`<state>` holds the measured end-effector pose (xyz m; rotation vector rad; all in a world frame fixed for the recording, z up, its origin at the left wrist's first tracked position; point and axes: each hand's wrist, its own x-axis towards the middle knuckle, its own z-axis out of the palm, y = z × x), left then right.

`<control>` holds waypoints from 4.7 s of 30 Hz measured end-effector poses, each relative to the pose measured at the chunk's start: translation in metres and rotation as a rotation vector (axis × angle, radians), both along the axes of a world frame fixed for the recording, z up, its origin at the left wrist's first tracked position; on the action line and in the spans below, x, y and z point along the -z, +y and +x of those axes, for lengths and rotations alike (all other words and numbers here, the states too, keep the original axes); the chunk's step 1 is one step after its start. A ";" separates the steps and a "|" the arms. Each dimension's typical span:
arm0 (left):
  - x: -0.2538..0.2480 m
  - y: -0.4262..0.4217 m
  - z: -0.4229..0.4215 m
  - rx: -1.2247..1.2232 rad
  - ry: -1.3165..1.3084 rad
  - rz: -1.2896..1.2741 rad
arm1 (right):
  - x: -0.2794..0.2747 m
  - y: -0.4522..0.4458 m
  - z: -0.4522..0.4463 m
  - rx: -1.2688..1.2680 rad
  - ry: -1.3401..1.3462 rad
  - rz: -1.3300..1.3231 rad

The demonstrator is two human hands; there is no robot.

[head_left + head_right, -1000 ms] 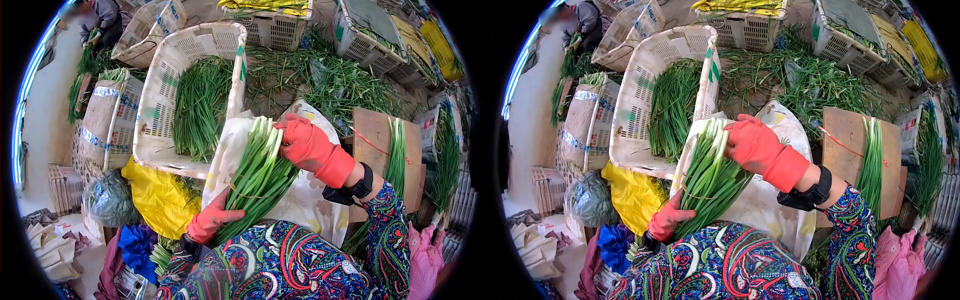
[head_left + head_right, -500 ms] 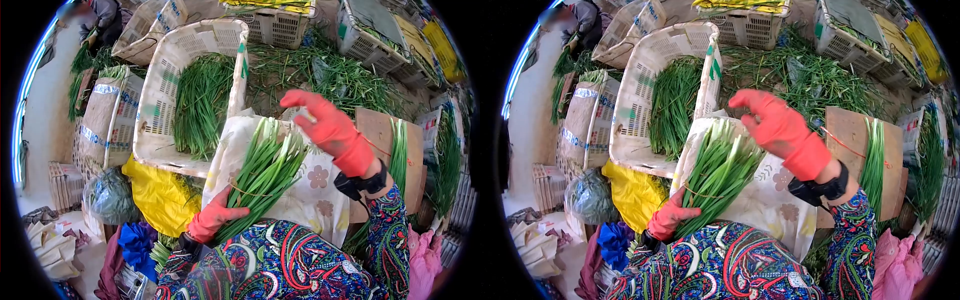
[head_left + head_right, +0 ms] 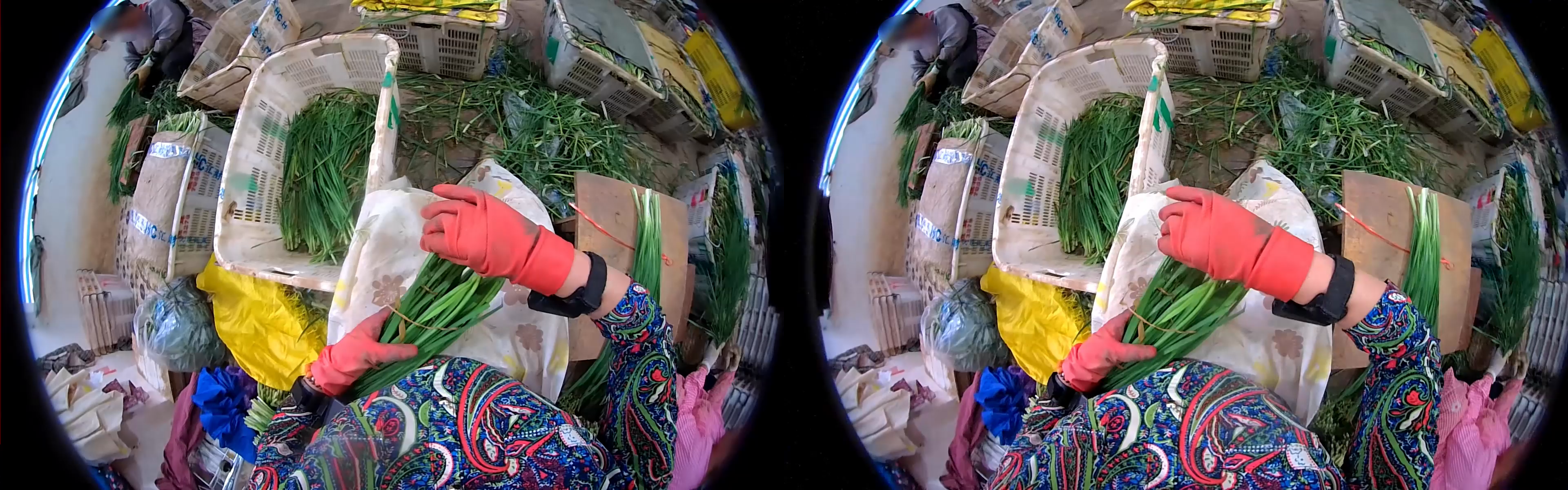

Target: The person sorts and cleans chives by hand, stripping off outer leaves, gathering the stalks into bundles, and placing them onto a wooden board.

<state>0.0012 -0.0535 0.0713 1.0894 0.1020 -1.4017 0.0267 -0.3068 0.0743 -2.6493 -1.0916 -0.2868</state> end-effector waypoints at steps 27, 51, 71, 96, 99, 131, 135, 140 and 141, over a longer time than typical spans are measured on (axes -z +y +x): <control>0.017 0.017 -0.001 -0.213 0.007 -0.092 | 0.023 -0.070 0.011 0.263 1.305 1.315; 0.017 0.011 0.003 -0.003 0.105 -0.155 | -0.029 -0.063 0.031 0.043 -0.184 -0.039; 0.014 0.006 -0.001 -0.037 0.093 -0.065 | 0.030 -0.015 -0.013 0.117 0.249 0.230; 0.013 0.007 0.001 -0.139 -0.087 -0.009 | 0.016 0.065 -0.047 0.369 0.446 0.055; 0.025 0.010 0.002 -0.173 -0.121 -0.048 | 0.015 0.081 -0.048 0.212 0.528 0.338; 0.022 0.005 0.017 -0.171 -0.090 -0.051 | 0.064 -0.016 -0.038 0.328 1.388 2.032; 0.017 -0.012 0.014 -0.020 -0.311 0.040 | 0.049 0.002 -0.009 0.248 1.165 2.041; 0.021 -0.014 0.010 -0.065 -0.406 -0.062 | 0.018 0.009 -0.002 0.070 1.070 2.110; 0.024 -0.012 0.009 -0.069 -0.395 -0.064 | 0.014 0.009 -0.005 0.028 1.030 2.176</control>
